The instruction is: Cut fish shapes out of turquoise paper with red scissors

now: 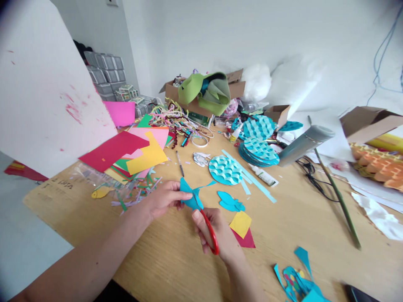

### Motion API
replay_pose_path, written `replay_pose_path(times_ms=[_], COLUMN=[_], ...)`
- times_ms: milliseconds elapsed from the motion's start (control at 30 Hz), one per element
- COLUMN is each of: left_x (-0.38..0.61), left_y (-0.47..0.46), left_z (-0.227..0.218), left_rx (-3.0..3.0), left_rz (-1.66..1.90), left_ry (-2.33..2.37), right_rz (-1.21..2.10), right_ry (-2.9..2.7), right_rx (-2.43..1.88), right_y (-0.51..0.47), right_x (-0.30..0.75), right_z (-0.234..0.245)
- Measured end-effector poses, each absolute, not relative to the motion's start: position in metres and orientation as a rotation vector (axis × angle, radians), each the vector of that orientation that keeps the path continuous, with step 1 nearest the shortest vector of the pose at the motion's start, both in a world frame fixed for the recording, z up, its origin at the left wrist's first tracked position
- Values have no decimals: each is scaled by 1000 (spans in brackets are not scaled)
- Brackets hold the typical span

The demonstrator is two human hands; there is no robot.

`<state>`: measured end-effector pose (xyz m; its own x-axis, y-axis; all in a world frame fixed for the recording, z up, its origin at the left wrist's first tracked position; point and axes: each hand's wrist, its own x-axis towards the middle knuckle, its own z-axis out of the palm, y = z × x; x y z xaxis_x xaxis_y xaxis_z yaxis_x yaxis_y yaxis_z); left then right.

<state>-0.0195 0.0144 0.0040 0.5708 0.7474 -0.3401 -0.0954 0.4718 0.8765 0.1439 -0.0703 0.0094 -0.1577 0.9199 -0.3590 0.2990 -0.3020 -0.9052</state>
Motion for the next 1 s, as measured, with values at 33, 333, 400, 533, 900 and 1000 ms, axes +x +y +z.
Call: replay_pose_path(times_ms=[33, 333, 400, 533, 900, 1000], left_x=[-20, -18, -19, -19, -18, -18], left_y=[14, 16, 17, 17, 15, 15], left_z=[5, 5, 6, 8, 5, 4], left_rx=[933, 812, 755, 705, 867, 875], left_rz=[617, 828, 858, 847, 736, 738], left_ry=[820, 801, 795, 807, 819, 827], right_rz=[1491, 1514, 1528, 1495, 1572, 1591], right_ry=[-1397, -1490, -1494, -1438, -1324, -1336], right_rx=[-1576, -1489, -1444, -1393, -1312, -1297], right_y=[-70, -71, -71, -70, -69, -70], right_x=[144, 146, 146, 146, 147, 147], right_z=[9, 9, 9, 7, 3, 5])
